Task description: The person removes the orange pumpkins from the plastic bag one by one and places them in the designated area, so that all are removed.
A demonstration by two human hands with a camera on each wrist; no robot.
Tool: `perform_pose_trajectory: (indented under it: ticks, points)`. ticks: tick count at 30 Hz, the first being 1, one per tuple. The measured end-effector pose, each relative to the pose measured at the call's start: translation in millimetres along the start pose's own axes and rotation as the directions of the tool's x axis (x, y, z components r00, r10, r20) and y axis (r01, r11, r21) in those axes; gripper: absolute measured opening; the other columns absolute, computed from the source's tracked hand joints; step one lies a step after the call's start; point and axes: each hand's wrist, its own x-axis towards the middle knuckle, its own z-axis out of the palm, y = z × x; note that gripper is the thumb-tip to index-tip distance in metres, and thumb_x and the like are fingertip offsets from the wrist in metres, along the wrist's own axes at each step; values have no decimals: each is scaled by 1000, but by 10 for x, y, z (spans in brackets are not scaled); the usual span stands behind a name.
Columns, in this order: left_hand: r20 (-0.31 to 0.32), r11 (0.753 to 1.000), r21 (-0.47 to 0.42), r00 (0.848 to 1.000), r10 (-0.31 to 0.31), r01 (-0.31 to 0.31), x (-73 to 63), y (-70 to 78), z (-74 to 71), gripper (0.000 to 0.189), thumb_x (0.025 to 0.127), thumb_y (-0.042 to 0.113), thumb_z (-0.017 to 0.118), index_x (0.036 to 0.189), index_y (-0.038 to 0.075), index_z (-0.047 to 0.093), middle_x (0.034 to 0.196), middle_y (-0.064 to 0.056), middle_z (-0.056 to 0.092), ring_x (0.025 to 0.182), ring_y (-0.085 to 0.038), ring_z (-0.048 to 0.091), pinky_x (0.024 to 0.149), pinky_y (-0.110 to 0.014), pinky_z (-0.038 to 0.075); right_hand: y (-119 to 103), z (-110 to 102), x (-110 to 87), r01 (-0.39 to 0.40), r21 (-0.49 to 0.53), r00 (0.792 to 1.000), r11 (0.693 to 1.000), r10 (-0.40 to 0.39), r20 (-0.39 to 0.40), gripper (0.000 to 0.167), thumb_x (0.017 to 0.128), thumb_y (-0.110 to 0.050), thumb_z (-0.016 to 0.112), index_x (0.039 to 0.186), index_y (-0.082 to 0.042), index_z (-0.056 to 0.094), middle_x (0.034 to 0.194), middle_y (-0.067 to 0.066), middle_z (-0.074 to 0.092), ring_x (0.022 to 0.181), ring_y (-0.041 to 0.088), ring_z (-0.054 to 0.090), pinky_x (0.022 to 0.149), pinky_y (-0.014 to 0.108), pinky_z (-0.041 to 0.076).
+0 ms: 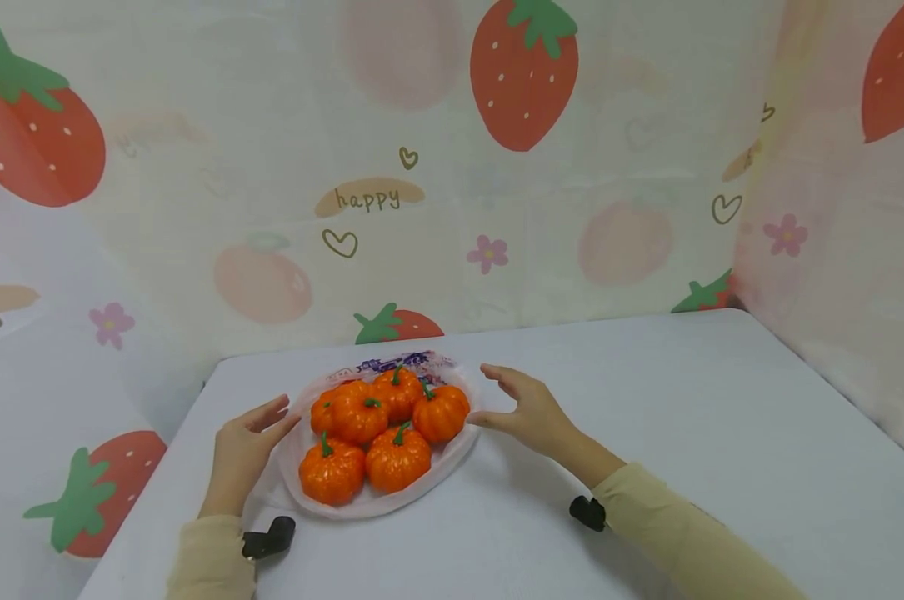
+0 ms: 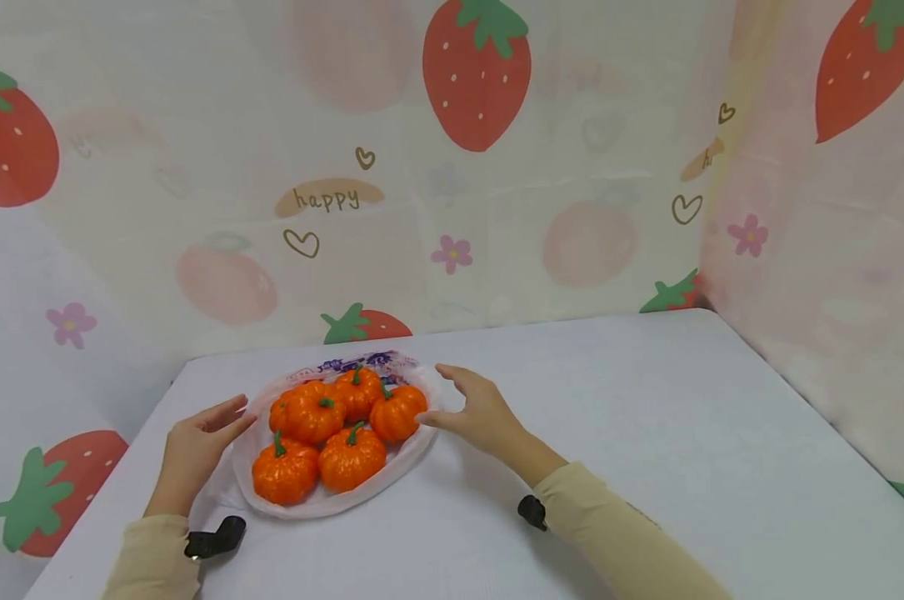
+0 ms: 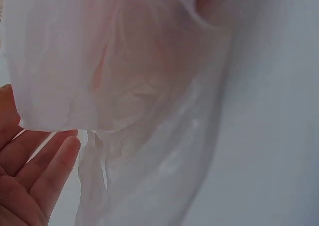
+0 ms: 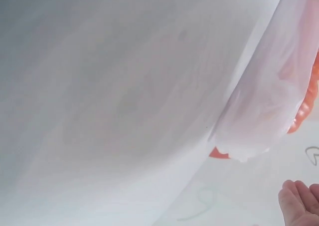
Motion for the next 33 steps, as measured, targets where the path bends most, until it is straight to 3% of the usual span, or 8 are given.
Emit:
perform_pose_trajectory:
  ticks: [7,19,24,25,28,31,33]
  points:
    - [-10,999,-17,999,-34,34,-7,0,20,58,96,44,62,144,14,53,146,-12,55,135,-30,52,107,-39,42,-52,62,40,-6,4,1000,1000,6,16,75,82,-33,81,143,-4,50,147,17,53,137,37,48,108,48,44]
    - [-27,1000,-8,999,-28,27,-4,-44,45,56,95,43,64,141,11,57,142,-13,58,133,-30,55,108,-40,43,-137,237,157,-40,-28,997,999,42,59,77,78,-33,85,142,-5,52,147,14,54,135,36,52,107,46,46]
    - [-47,999,-34,999,-16,14,-9,-17,42,52,94,41,66,137,11,61,138,-11,62,130,-26,57,98,-16,48,-164,292,246,-63,-99,996,993,68,52,75,78,-34,85,140,-4,55,145,15,56,131,37,54,105,50,48]
    - [-50,999,-37,999,-21,19,-10,-13,39,52,95,41,66,137,11,61,137,-10,62,131,-25,57,98,-16,48,-168,304,267,-66,-109,996,992,72,53,75,78,-34,85,140,-4,55,144,15,56,131,38,54,105,50,48]
    - [-54,998,-51,998,-28,25,-3,-18,41,51,95,39,66,136,9,61,137,-12,62,133,-27,54,102,-23,48,-175,339,319,-74,-121,994,990,83,68,75,78,-34,85,139,-2,55,143,16,57,128,38,56,103,48,50]
    - [-52,998,-49,998,-33,31,12,-30,52,52,95,39,65,136,7,61,137,-14,61,134,-29,53,109,-41,43,-166,372,351,-88,-123,992,988,98,78,75,78,-33,85,139,-1,55,142,17,58,127,37,57,103,46,51]
    - [-53,998,-47,998,-33,31,21,-36,62,52,96,39,65,135,6,61,137,-15,61,134,-30,53,109,-42,44,-161,386,364,-96,-131,991,987,107,83,76,77,-33,86,139,0,55,141,17,58,127,36,56,104,46,50]
